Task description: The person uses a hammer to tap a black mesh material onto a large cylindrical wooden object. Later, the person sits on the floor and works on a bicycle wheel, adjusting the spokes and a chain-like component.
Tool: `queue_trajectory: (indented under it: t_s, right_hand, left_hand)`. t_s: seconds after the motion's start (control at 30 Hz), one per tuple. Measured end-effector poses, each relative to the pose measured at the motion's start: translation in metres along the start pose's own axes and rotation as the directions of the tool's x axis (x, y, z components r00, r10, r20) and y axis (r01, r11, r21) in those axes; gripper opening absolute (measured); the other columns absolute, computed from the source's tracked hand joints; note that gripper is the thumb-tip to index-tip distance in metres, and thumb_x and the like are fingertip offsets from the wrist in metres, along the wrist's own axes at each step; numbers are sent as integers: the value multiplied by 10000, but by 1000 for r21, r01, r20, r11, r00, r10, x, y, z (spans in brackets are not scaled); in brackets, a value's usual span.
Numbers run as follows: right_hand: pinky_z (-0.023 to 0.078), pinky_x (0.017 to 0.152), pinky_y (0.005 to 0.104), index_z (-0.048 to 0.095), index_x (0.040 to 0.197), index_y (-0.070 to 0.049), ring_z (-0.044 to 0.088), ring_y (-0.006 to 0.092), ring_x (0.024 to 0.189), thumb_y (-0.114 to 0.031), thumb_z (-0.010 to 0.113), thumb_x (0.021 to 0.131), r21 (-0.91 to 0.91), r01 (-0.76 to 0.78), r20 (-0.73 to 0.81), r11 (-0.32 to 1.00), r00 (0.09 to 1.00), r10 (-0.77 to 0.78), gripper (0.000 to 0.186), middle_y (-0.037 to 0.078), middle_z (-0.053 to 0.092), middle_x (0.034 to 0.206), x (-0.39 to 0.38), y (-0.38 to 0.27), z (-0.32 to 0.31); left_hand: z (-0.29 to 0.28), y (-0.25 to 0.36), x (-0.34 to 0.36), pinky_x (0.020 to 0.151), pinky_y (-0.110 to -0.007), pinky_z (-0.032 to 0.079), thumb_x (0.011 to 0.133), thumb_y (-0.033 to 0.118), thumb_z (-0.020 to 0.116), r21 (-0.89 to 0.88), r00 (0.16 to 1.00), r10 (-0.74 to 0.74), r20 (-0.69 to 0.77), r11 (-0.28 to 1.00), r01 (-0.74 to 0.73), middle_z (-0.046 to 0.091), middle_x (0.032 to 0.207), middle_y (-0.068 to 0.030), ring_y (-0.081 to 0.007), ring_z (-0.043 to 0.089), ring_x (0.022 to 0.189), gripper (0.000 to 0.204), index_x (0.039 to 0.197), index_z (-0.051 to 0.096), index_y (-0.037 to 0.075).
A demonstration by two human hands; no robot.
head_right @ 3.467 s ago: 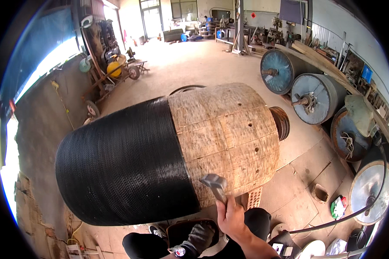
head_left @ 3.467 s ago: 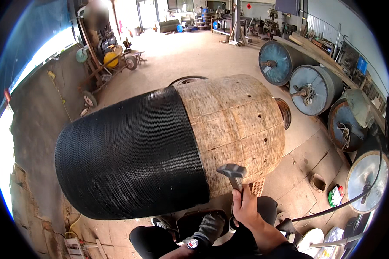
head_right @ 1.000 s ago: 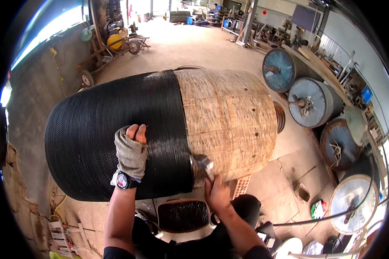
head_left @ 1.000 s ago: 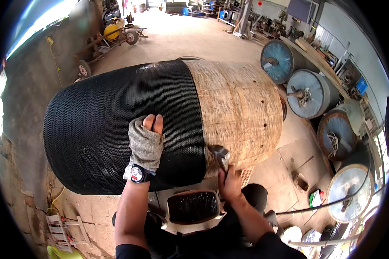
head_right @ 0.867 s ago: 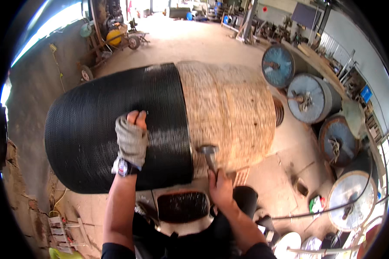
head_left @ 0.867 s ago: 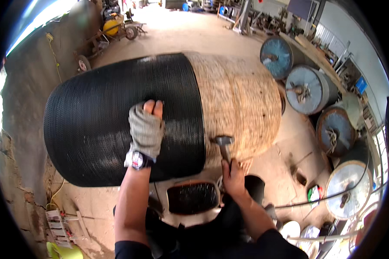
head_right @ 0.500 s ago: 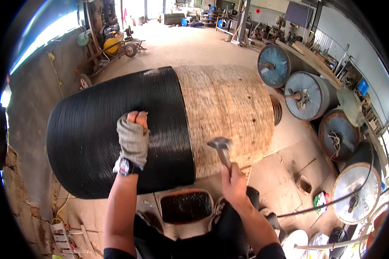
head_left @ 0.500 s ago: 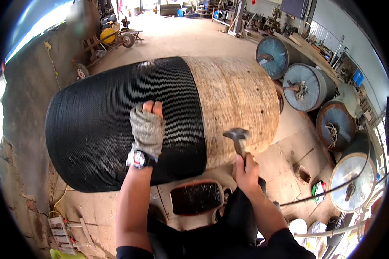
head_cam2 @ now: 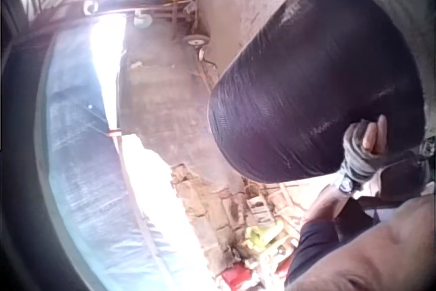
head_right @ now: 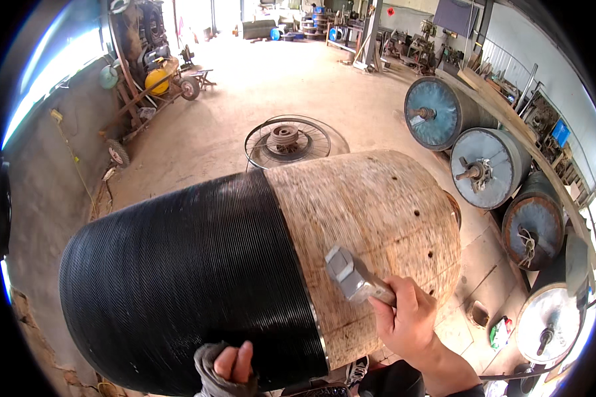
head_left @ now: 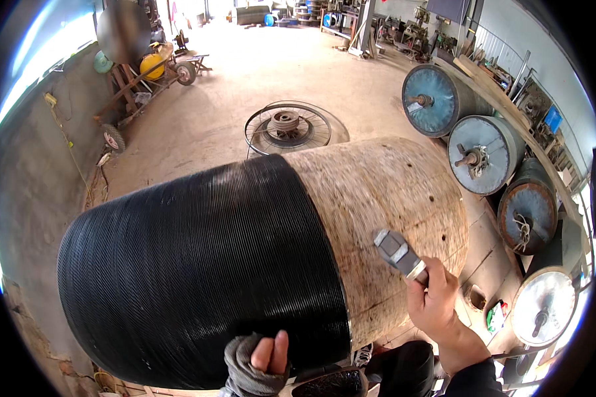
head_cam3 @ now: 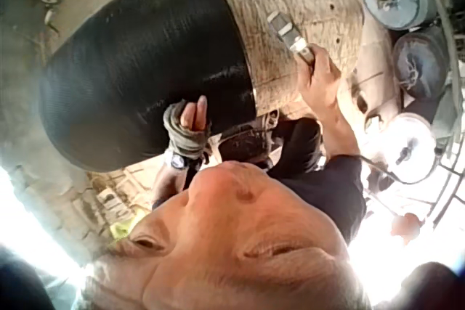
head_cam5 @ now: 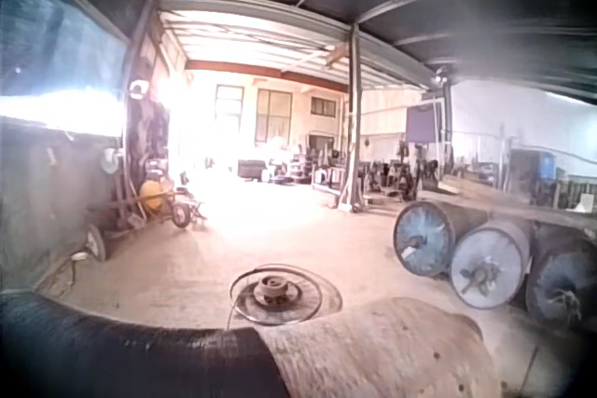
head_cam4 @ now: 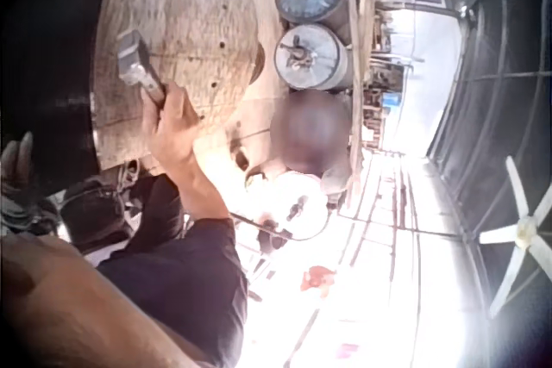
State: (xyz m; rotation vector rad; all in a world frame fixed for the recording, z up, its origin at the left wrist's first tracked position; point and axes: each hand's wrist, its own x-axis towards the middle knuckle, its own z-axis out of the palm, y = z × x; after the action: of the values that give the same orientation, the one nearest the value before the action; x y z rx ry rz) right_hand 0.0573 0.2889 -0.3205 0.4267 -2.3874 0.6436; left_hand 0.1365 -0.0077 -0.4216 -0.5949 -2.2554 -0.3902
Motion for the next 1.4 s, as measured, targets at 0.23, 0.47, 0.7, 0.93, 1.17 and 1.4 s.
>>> queue_trajectory:
  t_s: [0.23,0.47,0.7,0.93,1.17,1.4]
  right_hand:
    - [488,466,382,550,1007,13,618,326,539,-161,727,879,-13,-71,48,997,996,72,279,162,608,696,44,8,0]
    - [485,459,395,558,1008,-1,615,336,531,-182,738,874,-6,-145,66,989,987,145,288,157,609,699,51,9,5]
    - [494,475,422,557,1022,-3,624,352,557,-195,727,878,-50,-234,123,971,963,239,294,162,623,718,50,4,9]
    - [517,529,433,566,1031,-27,641,354,632,-236,723,880,-117,-310,144,944,935,325,302,149,627,766,57,2,7]
    - [526,577,450,540,1098,-49,642,372,708,-264,728,878,-135,-359,135,923,917,376,360,156,610,864,73,-10,5]
    - [507,845,478,560,1234,-43,607,391,959,-204,653,937,-215,-370,230,904,880,415,350,184,612,1063,88,-8,13]
  left_hand:
    - [-6,-7,12,714,-505,475,581,147,722,-187,991,-61,121,979,83,543,1028,-140,-343,581,846,714,1273,601,19]
    - [-1,-7,14,753,-530,488,655,155,707,-82,992,-86,90,992,94,556,1052,-142,-361,578,899,534,1172,669,25]
    - [-4,-8,22,707,-484,476,628,236,714,-82,987,-127,95,987,135,572,1002,-86,-316,575,846,587,1189,653,73]
    - [6,-10,-10,731,-491,495,723,150,770,-53,974,-115,196,990,127,533,1133,-82,-292,601,858,519,1230,658,170]
    - [-14,22,14,815,-513,479,650,234,742,-189,924,-338,179,910,369,582,1089,-79,-317,601,920,635,1269,639,136]
    - [-65,120,6,716,-531,487,774,132,651,-275,762,-30,647,923,271,618,1060,-148,-368,612,885,403,1175,659,96]
